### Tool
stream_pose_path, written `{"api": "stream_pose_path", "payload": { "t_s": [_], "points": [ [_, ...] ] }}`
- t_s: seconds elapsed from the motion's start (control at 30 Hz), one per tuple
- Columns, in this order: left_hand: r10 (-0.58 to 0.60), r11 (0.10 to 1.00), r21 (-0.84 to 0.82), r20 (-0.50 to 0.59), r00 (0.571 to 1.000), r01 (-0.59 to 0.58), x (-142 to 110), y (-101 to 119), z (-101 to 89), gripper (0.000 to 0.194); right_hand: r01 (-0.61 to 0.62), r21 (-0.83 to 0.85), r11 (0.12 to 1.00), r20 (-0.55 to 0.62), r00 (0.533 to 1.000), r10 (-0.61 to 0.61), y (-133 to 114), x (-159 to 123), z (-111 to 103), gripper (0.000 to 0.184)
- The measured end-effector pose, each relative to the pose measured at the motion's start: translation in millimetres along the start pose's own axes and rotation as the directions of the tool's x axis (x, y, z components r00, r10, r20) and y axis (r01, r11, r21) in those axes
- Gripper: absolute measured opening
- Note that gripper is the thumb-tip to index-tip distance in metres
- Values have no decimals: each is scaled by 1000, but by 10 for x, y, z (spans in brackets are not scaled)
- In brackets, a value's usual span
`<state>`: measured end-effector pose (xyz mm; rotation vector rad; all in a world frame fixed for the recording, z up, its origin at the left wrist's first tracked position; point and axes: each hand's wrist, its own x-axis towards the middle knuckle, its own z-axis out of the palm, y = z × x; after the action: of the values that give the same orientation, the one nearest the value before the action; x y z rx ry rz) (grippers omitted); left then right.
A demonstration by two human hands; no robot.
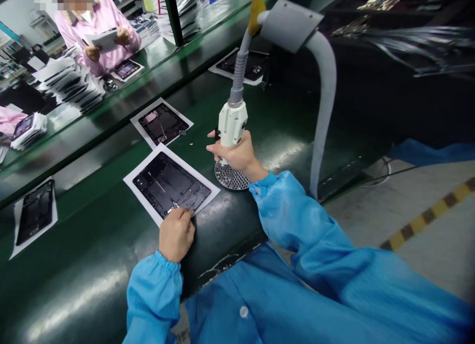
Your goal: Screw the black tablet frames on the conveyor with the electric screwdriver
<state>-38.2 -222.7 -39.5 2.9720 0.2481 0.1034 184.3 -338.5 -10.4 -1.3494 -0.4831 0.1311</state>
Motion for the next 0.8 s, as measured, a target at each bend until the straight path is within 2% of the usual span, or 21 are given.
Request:
{"api": "stream_pose_path", "payload": {
  "t_s": [0.13, 0.23, 0.3, 0.37, 0.47, 0.57, 0.67, 0.8],
  "points": [
    [-32, 999, -21, 101, 994, 34, -10, -81, -99, 32, -17, -4, 1000, 12, 1000, 17, 27, 6, 1, 21],
    [-75, 989, -114, 131, 989, 90, -39, -183, -180, 29, -15, -3, 1000, 16, 1000, 15, 33, 7, 4, 22],
    [-66, 968, -231, 139, 988, 97, -57, -260, -222, 22, -10, -7, 1000, 15, 1000, 10, 30, 5, 5, 22],
    [-80, 943, -316, 95, 992, 107, -72, -336, -250, 19, -10, -12, 1000, 16, 1000, 10, 25, 1, 7, 21],
    [-199, 940, -284, -8, 980, 189, -87, -418, -263, 25, -12, -8, 1000, 21, 1000, 12, 19, -3, 9, 19],
    [-290, 939, -197, -11, 957, 282, -88, -435, -255, 25, -23, -14, 1000, 33, 999, 24, 13, -1, 9, 19],
    [-328, 935, -143, 8, 945, 326, -72, -415, -239, 20, -33, -29, 999, 61, 998, 35, 5, 8, 5, 20],
    [-328, 928, -186, -1, 945, 322, -48, -427, -215, 16, -33, -38, 999, 79, 996, 35, 6, 22, 12, 19]
  ]
}}
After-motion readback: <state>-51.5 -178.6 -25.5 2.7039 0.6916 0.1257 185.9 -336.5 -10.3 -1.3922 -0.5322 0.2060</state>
